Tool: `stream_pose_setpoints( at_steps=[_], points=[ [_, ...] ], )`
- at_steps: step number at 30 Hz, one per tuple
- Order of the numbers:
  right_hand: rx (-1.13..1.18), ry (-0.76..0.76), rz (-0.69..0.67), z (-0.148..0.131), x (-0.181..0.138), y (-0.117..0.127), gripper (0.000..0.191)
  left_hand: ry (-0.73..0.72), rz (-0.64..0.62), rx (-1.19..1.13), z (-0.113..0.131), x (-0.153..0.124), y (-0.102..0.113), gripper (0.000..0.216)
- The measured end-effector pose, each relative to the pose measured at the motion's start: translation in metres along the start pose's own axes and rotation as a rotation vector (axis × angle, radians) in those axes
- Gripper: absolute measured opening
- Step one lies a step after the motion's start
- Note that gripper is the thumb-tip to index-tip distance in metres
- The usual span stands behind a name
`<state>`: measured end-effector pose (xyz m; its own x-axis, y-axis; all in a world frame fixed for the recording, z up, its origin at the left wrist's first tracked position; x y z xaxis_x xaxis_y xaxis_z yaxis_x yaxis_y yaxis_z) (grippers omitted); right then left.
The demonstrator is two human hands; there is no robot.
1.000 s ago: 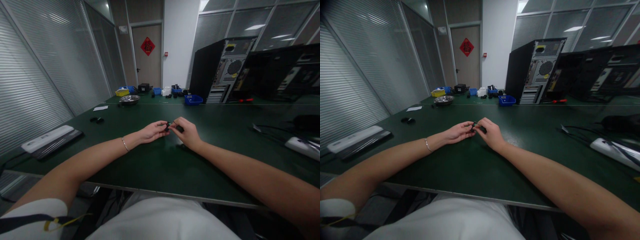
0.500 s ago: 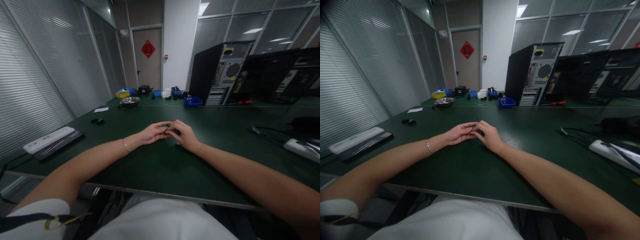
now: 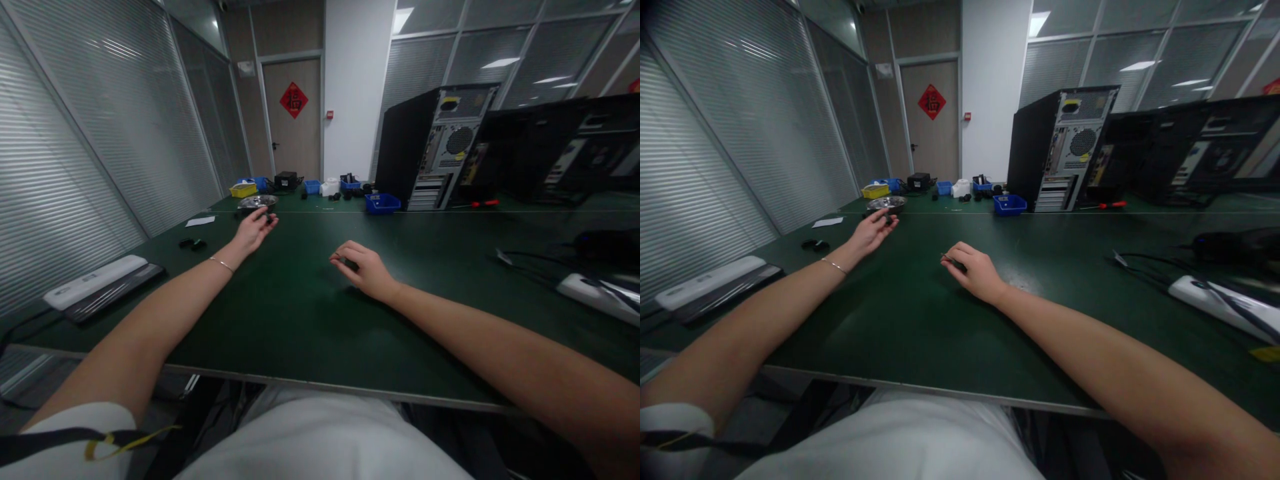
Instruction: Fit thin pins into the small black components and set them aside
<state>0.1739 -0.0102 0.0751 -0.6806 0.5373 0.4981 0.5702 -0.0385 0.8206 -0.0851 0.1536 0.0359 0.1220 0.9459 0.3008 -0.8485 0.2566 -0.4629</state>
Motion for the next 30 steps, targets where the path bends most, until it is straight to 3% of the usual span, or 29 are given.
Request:
stream_pose_setpoints(
  at_steps=[4,6,8,18,30],
  points=[
    [-0.019,0.025,-0.100,-0.003,0.001,-0.010,0.018,-0.174,0.441,0.055,0.057,-0.008,0.117,0.023],
    [-0.027,0.037,-0.132,-0.003,0.002,-0.015,0.018,-0.225,0.560,0.079,0.079,-0.022,0.151,0.021],
    [-0.033,0.045,-0.147,-0.003,0.002,-0.018,0.018,-0.247,0.621,0.098,0.095,-0.033,0.171,0.021],
    [-0.002,0.037,-0.189,-0.002,0.001,-0.020,0.016,-0.300,0.739,0.118,0.123,-0.058,0.203,0.017],
    [0.007,-0.004,-0.206,0.005,0.001,-0.023,0.018,-0.305,0.589,0.102,0.120,-0.046,0.178,0.026]
  ],
)
Point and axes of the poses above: each hand's wrist, its own x-axis towards the middle knuckle, its own y-axis out of the back of the hand, z = x × y, the point moved 9 cm from there along x, towards the middle knuckle, and after that the axes turned 15 degrees about -z, right-handed, at the moved point
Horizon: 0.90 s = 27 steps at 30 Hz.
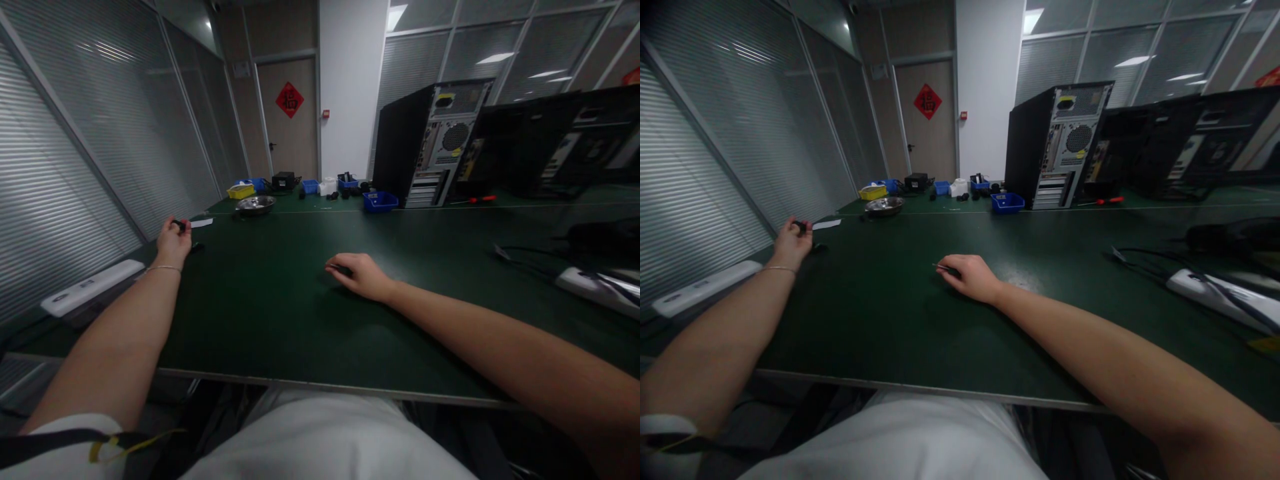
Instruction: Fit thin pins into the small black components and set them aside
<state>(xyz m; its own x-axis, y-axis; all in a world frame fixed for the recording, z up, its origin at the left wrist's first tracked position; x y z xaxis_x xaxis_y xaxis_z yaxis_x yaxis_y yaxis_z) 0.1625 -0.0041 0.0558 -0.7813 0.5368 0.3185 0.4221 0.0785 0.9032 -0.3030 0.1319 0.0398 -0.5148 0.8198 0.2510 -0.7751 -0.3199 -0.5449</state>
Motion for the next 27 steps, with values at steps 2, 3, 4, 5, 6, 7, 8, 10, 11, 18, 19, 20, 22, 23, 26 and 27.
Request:
stream_pose_setpoints(
  at_steps=[2,3,4,5,6,7,8,10,11,18,19,20,22,23,26,27],
  points=[
    [-0.003,-0.006,-0.005,0.000,0.000,0.000,0.018,-0.004,-0.034,-0.025,-0.001,-0.001,-0.004,0.027],
    [-0.003,-0.006,-0.005,-0.001,0.000,0.000,0.018,-0.005,-0.050,-0.035,-0.002,-0.001,-0.006,0.027],
    [-0.004,-0.006,-0.007,-0.001,0.000,0.000,0.018,-0.005,-0.061,-0.043,-0.002,-0.002,-0.008,0.028],
    [-0.003,-0.006,-0.007,-0.001,0.000,0.000,0.018,-0.006,-0.068,-0.047,-0.002,-0.002,-0.009,0.028],
    [-0.001,-0.006,-0.009,-0.002,0.000,0.000,0.018,-0.007,-0.071,-0.049,-0.002,-0.002,-0.010,0.029],
    [0.001,-0.006,-0.010,-0.002,0.000,0.000,0.018,-0.007,-0.070,-0.048,-0.002,-0.003,-0.010,0.029],
    [0.003,-0.007,-0.012,-0.002,0.000,0.000,0.018,-0.007,-0.067,-0.045,-0.002,-0.003,-0.010,0.030],
    [0.007,-0.004,-0.013,-0.002,0.000,0.000,0.018,-0.003,-0.058,-0.036,-0.002,-0.003,-0.010,0.031],
    [0.009,0.000,-0.012,-0.002,0.000,0.000,0.018,0.002,-0.054,-0.032,-0.002,-0.003,-0.009,0.032],
    [-0.003,0.003,-0.023,0.000,0.001,-0.002,0.018,0.022,-0.055,-0.042,-0.002,-0.003,-0.009,0.034],
    [-0.004,0.004,-0.022,0.000,0.001,-0.002,0.019,0.024,-0.067,-0.049,-0.002,-0.003,-0.011,0.033],
    [-0.004,0.005,-0.022,0.000,0.001,-0.002,0.019,0.025,-0.080,-0.057,-0.003,-0.002,-0.012,0.032],
    [0.001,0.008,-0.021,-0.001,0.001,-0.003,0.019,0.027,-0.108,-0.073,-0.004,-0.001,-0.015,0.031],
    [0.002,0.008,-0.022,-0.001,0.001,-0.002,0.019,0.029,-0.123,-0.081,-0.006,-0.001,-0.016,0.030],
    [0.001,0.001,-0.037,-0.002,0.001,-0.003,0.020,0.034,-0.158,-0.098,-0.009,0.000,-0.016,0.027],
    [0.000,0.000,-0.041,-0.002,0.001,-0.003,0.020,0.034,-0.168,-0.103,-0.010,0.001,-0.016,0.026]
  ],
)
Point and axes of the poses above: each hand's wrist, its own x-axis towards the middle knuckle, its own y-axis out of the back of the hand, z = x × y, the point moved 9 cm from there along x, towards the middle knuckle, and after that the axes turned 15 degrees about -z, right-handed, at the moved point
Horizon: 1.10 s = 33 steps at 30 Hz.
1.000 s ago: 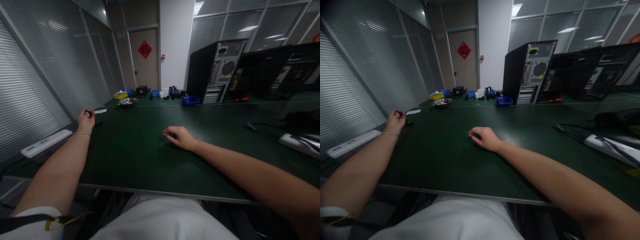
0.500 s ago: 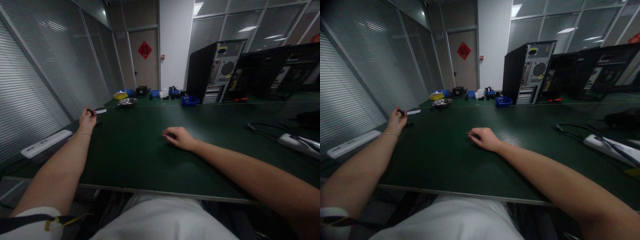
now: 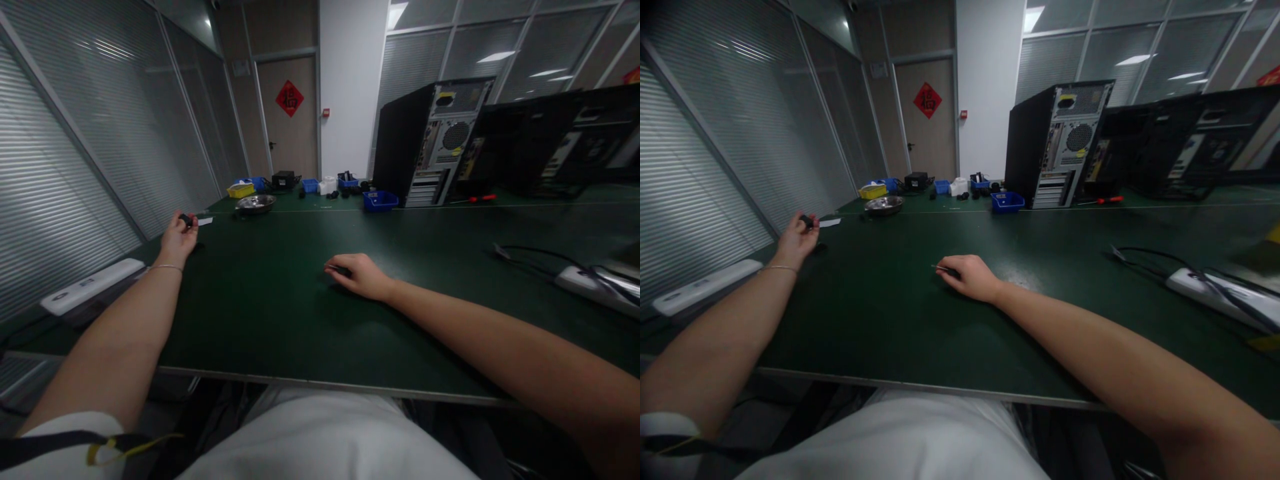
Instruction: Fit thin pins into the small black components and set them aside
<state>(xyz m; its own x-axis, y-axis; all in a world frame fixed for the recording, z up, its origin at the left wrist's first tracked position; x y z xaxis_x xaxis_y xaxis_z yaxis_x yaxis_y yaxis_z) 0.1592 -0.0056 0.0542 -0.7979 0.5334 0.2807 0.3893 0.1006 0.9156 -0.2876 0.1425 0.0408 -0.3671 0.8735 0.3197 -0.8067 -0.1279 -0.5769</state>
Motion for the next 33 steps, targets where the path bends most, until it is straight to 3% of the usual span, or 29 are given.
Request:
stream_pose_setpoints(
  at_steps=[6,21,23,26,30,33],
  points=[
    [0.007,0.012,-0.013,0.000,0.001,-0.001,0.020,-0.004,-0.043,-0.017,-0.004,0.007,0.004,0.019],
    [-0.010,-0.005,-0.039,0.003,0.002,-0.005,0.021,0.023,-0.100,0.070,-0.022,0.011,-0.013,0.022],
    [-0.006,-0.017,-0.049,0.005,0.002,-0.007,0.020,0.039,-0.203,0.086,-0.029,0.006,-0.036,0.023],
    [0.007,-0.030,-0.030,0.008,0.003,-0.005,0.016,0.176,-0.464,0.115,-0.058,-0.020,-0.097,0.028],
    [0.010,-0.040,0.038,0.011,0.001,0.002,0.014,0.462,-0.827,0.107,-0.107,-0.097,-0.189,0.037],
    [0.010,-0.060,0.120,0.011,-0.001,0.010,0.014,0.605,-1.051,0.067,-0.127,-0.164,-0.240,0.043]
  ],
)
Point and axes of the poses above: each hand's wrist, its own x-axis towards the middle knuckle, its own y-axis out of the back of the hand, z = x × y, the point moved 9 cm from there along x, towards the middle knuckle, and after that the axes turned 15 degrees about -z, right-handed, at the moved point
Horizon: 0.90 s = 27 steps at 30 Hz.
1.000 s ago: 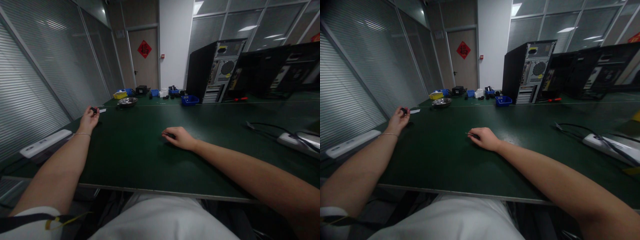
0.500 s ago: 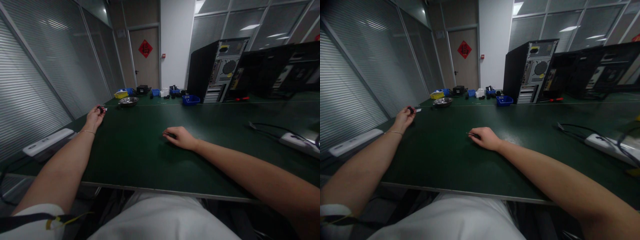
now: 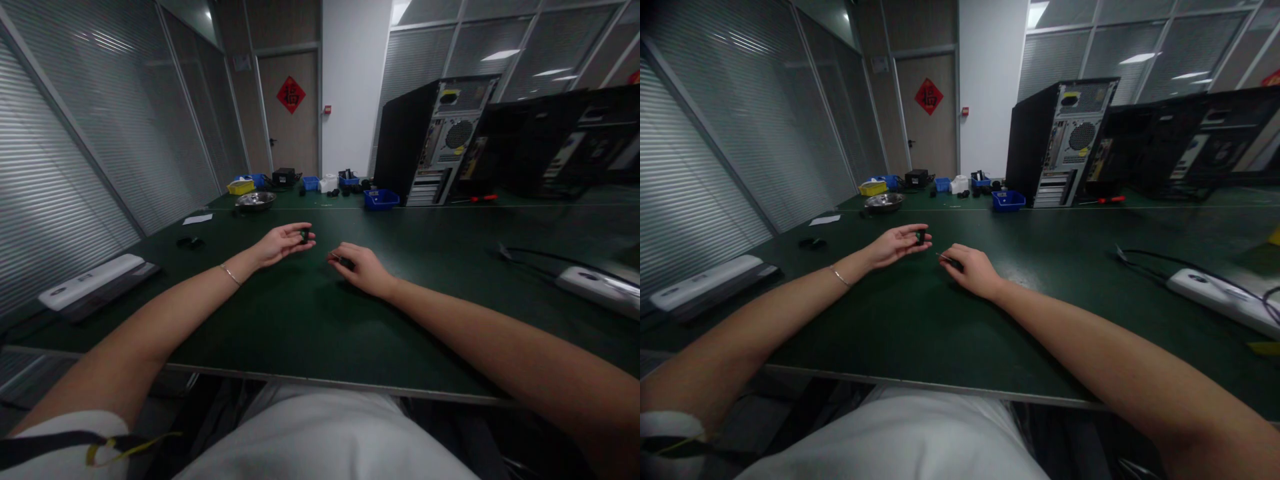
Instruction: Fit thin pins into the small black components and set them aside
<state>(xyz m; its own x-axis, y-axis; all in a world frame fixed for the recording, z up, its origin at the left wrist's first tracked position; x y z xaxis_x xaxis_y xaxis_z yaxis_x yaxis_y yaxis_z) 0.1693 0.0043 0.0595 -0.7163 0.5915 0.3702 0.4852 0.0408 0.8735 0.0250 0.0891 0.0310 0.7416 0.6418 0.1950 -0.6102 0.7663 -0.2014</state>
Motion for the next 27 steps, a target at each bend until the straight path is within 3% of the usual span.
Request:
stream_pose_setpoints(
  at_steps=[2,5,13,21,27],
  points=[
    [0.012,0.000,0.068,-0.001,-0.002,0.007,0.012,0.034,-0.083,-0.009,-0.012,0.005,-0.036,0.045],
    [0.047,0.025,0.150,-0.003,-0.005,0.014,0.012,0.049,-0.097,-0.007,-0.020,0.004,-0.061,0.043],
    [0.064,0.077,0.153,-0.009,-0.006,0.014,0.023,0.054,0.001,0.019,-0.022,0.001,-0.059,0.042],
    [0.071,0.043,0.134,-0.005,-0.004,0.012,0.020,0.074,-0.050,-0.005,-0.027,0.001,-0.066,0.047],
    [0.099,0.006,0.105,-0.001,-0.004,0.009,0.021,0.038,-0.046,0.006,-0.027,0.002,-0.059,0.047]
  ],
)
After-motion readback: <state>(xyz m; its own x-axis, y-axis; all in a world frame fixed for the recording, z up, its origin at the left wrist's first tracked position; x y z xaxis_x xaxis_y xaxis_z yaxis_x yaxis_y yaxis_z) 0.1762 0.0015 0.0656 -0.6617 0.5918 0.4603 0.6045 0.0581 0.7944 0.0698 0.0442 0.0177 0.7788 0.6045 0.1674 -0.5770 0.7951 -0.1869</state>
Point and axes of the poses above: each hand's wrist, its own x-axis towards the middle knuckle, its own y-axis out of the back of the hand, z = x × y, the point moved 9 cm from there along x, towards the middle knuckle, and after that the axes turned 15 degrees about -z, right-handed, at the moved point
